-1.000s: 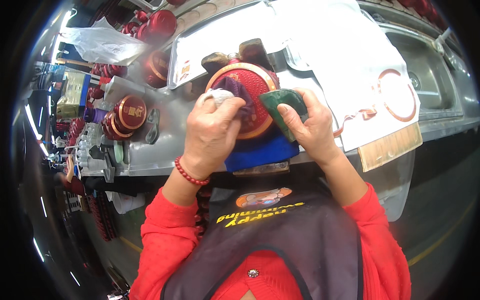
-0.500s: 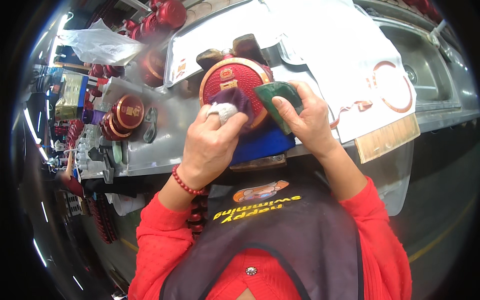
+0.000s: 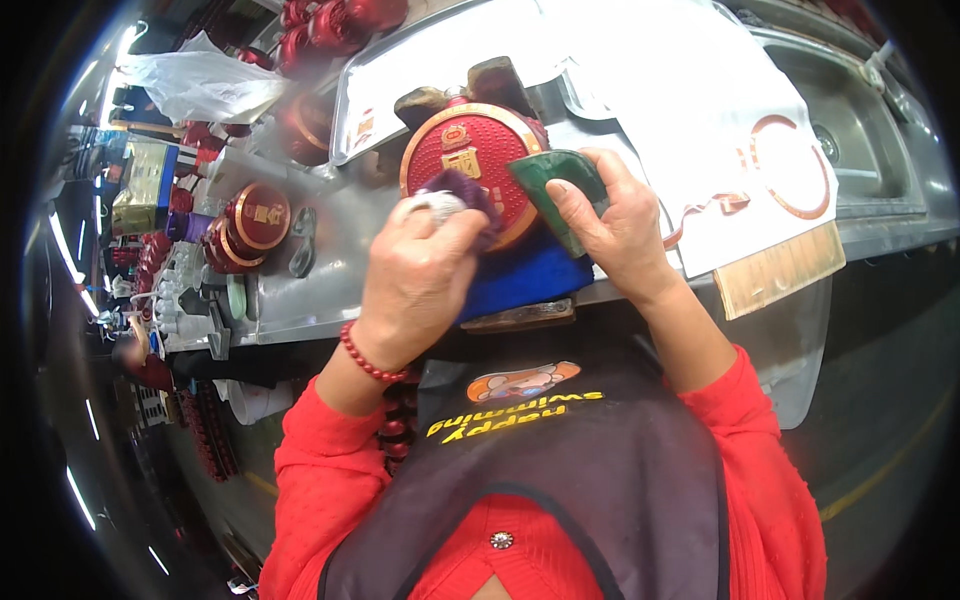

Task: The person applies gold circular stickers to the front of red cylindrical containers, then wraps a gold ribbon around the neck of each container. They wipe the surface with a cloth and place the finished items on a nearby tray.

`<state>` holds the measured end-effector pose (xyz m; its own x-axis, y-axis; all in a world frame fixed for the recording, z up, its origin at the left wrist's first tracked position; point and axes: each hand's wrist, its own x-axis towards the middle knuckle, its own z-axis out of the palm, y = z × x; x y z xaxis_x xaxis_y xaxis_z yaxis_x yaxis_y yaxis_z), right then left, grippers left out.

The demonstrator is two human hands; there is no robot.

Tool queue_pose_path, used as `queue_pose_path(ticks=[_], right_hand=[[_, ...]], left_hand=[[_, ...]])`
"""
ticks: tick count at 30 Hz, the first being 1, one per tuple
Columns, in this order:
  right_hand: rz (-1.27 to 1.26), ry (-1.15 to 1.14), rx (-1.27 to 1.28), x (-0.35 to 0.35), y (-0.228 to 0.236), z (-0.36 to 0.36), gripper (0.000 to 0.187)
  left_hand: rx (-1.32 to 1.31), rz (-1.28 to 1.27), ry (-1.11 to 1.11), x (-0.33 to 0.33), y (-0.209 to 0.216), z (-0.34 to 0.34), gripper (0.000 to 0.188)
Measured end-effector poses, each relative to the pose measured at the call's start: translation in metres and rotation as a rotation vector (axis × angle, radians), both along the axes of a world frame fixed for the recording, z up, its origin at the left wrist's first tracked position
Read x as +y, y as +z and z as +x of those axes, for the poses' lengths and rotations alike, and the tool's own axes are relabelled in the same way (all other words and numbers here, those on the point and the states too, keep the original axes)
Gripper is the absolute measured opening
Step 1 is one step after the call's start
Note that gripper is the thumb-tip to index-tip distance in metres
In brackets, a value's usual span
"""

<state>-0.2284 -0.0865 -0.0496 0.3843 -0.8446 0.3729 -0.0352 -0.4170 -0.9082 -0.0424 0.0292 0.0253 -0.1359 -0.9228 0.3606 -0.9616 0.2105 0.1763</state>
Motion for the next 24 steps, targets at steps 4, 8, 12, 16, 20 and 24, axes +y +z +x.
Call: queue_pose_path(ticks=[4, 8, 12, 16, 20, 24], right_hand=[[-0.027, -0.012, 0.030, -0.001, -0.002, -0.002, 0.030], [0.006, -0.017, 0.050, -0.002, -0.005, -0.002, 0.032], [0.059, 0.003, 0.053, -0.004, -0.008, -0.002, 0.035], [0.114, 0.023, 0.014, -0.001, -0.013, -0.004, 0.034], [0.248, 0.054, -0.089, 0.003, -0.017, -0.013, 0.031], [0.426, -0.047, -0.275, 0.001, -0.015, -0.028, 0.027]], left_hand=[[0.075, -0.049, -0.064, -0.002, -0.017, -0.001, 0.032], [0.258, -0.275, 0.025, 0.023, -0.037, 0.022, 0.047], [0.498, -0.385, 0.212, 0.028, -0.067, 0.029, 0.041], [0.603, -0.310, 0.214, -0.005, -0.056, 0.051, 0.034], [0.285, -0.200, 0.060, -0.059, -0.015, 0.069, 0.028], [0.135, -0.123, -0.172, -0.104, 0.006, 0.048, 0.020]])
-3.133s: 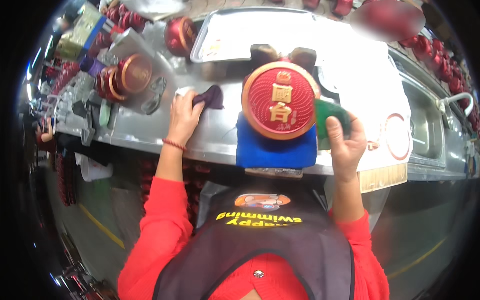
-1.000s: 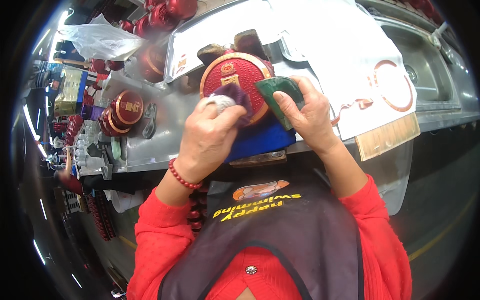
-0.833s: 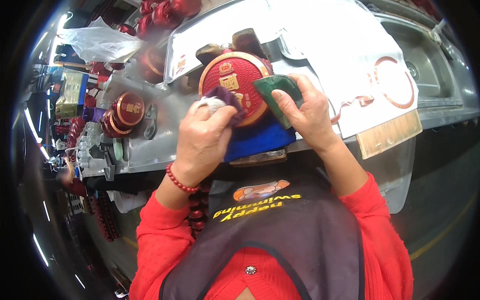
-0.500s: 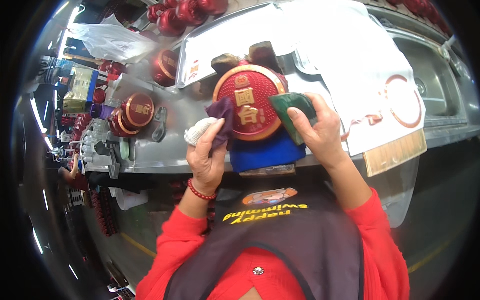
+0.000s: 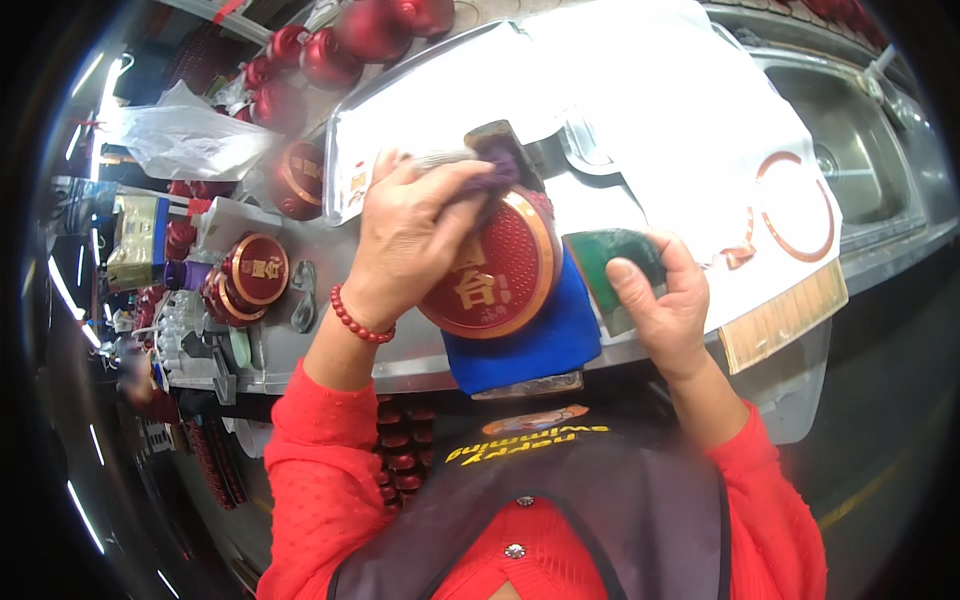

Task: The person applies gold circular stickers to the front of red cylindrical containers, then wraps a gold ribbon around the neck of each container. They wipe the surface with a cloth and place the finished items on a nearby tray.

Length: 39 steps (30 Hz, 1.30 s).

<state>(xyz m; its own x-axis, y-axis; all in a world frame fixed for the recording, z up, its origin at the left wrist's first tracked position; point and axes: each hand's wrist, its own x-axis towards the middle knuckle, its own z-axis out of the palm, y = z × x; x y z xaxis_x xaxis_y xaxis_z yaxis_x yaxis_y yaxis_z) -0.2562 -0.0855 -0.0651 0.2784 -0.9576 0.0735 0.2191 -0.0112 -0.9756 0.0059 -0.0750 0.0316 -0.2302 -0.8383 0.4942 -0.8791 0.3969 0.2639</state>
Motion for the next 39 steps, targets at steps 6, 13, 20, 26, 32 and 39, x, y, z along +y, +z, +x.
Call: queue_pose_path(ticks=[6, 13, 20, 26, 32, 39], right_hand=[[0.044, -0.041, -0.154, 0.000, 0.008, -0.012, 0.029], [-0.084, 0.036, -0.039, 0.015, 0.009, -0.007, 0.027], [-0.281, 0.162, 0.096, 0.022, -0.001, 0.027, 0.026], [-0.318, 0.042, 0.157, -0.003, -0.005, 0.036, 0.034], [-0.237, 0.066, -0.002, -0.026, -0.002, 0.043, 0.037], [-0.084, -0.026, -0.115, -0.024, -0.001, 0.027, 0.024]], left_hand=[[-0.268, 0.018, -0.198, 0.023, -0.010, -0.056, 0.022], [-0.349, -0.292, -0.030, 0.106, -0.057, -0.041, 0.039], [0.124, -0.267, 0.308, 0.137, -0.100, -0.018, 0.055], [0.399, -0.223, 0.306, 0.131, -0.107, -0.014, 0.050], [0.836, -0.227, 0.293, 0.099, -0.110, 0.018, 0.033], [0.241, -0.282, 0.613, 0.077, -0.088, 0.050, 0.046]])
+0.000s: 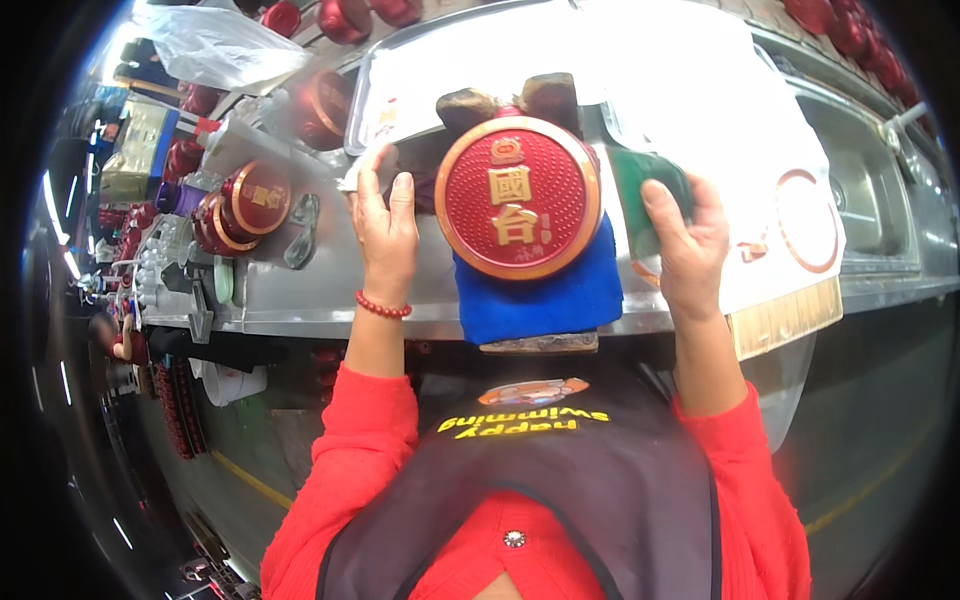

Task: The person applies gold circular stickers to the front of red cylindrical containers, then wraps a gold ribbon around the neck of each container. They wipe the surface with a cloth and place the finished items on a nearby tray.

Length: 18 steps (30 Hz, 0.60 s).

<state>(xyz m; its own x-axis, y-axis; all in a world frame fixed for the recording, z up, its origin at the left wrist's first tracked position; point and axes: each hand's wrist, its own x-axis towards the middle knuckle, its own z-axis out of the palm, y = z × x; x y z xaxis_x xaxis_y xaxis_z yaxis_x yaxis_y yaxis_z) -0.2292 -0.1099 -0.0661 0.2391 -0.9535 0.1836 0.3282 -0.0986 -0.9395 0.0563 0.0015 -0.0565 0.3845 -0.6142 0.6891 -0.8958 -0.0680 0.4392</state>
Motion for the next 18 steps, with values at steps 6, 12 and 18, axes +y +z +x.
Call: queue_pose_path(ticks=[6, 12, 18], right_hand=[[0.128, 0.136, -0.109, 0.014, -0.010, -0.010, 0.024], [0.145, 0.100, -0.036, 0.019, -0.009, -0.029, 0.023], [-0.005, 0.124, -0.076, 0.014, -0.007, -0.049, 0.020]], left_hand=[[1.265, 0.210, -0.625, -0.018, 0.032, -0.027, 0.055], [0.814, 0.542, -0.524, -0.027, 0.075, -0.022, 0.069], [0.570, 0.513, -0.565, -0.039, 0.105, -0.036, 0.048]])
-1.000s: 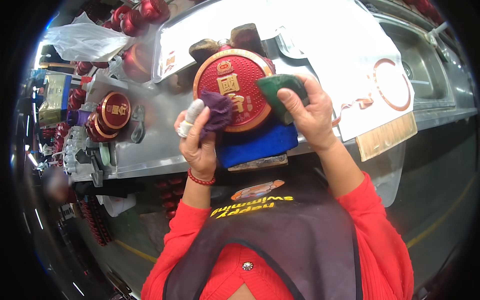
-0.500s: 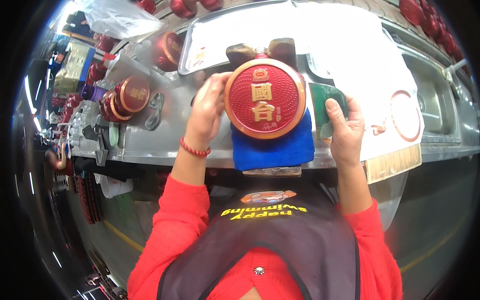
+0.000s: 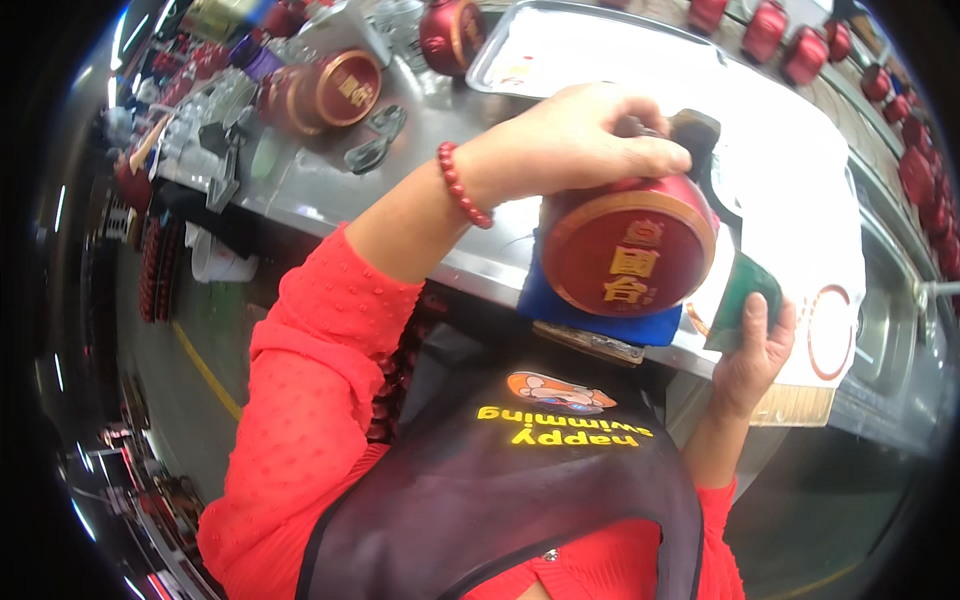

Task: The person applies gold circular stickers to the front of red cylindrical containers, then wraps a gold ribbon around the neck of each container. They wipe the surface with a cloth and place the finished items on a nearby tray.

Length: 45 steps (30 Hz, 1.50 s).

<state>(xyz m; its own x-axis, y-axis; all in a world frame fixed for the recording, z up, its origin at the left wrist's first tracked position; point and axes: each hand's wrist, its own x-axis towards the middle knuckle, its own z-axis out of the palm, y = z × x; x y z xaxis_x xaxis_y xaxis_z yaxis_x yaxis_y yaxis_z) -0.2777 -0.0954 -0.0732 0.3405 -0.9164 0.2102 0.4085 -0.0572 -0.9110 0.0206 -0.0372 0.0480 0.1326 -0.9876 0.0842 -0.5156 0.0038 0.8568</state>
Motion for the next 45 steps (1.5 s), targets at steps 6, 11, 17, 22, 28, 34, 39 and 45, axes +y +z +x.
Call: queue_pose_path(ticks=[6, 11, 17, 22, 28, 34, 39, 45], right_hand=[[-0.032, -0.089, 0.047, -0.011, 0.004, -0.016, 0.021], [-0.054, -0.109, 0.056, -0.017, 0.010, -0.016, 0.024], [-0.126, -0.065, 0.065, -0.024, 0.026, -0.010, 0.022], [-0.133, -0.048, 0.040, -0.029, 0.033, 0.005, 0.022], [-0.163, -0.023, 0.069, -0.032, 0.036, 0.027, 0.023], [-0.197, -0.015, 0.135, -0.034, 0.036, 0.028, 0.023], [-0.211, 0.025, 0.134, -0.036, 0.038, 0.024, 0.023], [-0.190, -0.034, 0.255, -0.034, 0.039, 0.032, 0.021]], left_hand=[[-0.052, -0.358, 0.066, 0.040, -0.003, -0.007, 0.031], [0.181, -0.393, 0.319, 0.074, -0.029, 0.008, 0.018], [0.379, -0.487, 0.532, 0.128, -0.033, 0.096, 0.021], [-0.134, -0.360, 0.840, 0.155, -0.026, 0.171, 0.024], [-0.573, -0.390, 0.936, 0.130, -0.055, 0.183, 0.033], [-0.792, -0.349, 0.790, 0.122, -0.056, 0.194, 0.042], [-0.211, -0.110, 0.795, 0.175, -0.074, 0.249, 0.037], [-0.951, 0.081, 0.596, 0.198, -0.143, 0.247, 0.043]])
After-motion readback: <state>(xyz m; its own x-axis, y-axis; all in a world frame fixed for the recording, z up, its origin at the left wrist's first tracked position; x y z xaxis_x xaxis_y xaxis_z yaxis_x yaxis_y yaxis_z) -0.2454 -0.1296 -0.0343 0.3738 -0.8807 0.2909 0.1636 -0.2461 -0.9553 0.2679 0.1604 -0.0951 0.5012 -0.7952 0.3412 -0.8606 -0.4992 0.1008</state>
